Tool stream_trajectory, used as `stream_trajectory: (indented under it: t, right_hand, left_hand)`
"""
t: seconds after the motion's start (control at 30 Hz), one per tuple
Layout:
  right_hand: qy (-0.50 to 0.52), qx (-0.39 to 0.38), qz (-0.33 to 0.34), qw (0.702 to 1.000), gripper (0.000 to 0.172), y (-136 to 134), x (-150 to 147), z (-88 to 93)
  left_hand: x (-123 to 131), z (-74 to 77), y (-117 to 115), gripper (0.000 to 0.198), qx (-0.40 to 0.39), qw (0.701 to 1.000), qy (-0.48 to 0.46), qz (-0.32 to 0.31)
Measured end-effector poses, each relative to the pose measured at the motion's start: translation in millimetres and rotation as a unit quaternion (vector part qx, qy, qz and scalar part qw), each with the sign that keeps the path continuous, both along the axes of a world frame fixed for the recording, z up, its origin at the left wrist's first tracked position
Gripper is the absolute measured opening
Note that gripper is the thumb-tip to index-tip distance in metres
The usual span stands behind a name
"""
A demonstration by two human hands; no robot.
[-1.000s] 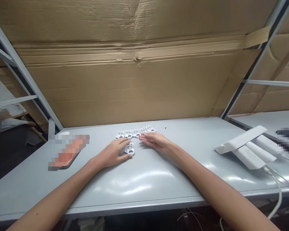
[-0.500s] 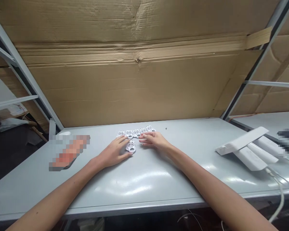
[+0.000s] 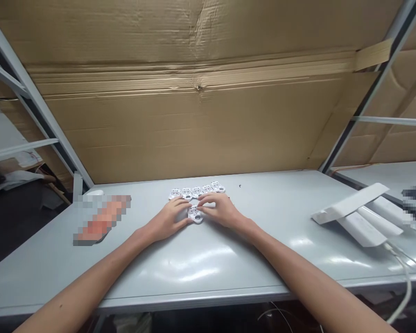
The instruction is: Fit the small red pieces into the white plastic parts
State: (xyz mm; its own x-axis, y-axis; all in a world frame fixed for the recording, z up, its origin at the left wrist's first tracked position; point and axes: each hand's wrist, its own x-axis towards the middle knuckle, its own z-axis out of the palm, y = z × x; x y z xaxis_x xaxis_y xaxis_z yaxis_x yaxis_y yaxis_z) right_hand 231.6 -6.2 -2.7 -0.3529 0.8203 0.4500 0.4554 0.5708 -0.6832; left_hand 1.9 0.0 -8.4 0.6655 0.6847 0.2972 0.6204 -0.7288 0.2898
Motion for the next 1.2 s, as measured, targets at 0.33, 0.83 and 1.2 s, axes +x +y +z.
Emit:
stream_trajectory:
  t: [0.33, 0.83, 1.2]
  right_hand:
    - [-0.194, 0.128, 0.034, 0.972, 0.022, -3, -2, -5.1]
    - [-0.224, 0.108, 0.093, 0.964, 0.034, -10, 6, 8.9]
    - [-0.22, 0.032, 0.093, 0.97, 0.035, -19, -1, 16.8]
  left_hand:
    - [0, 1.7, -3, 0.037, 0.012, 0.999, -0.016, -0.034]
    - [-5, 6.9, -3, 0.039, 0.025, 0.999, 0.001, -0.019]
    - [8, 7.3, -7, 0.038, 0.028, 1.0, -0.006, 0.003]
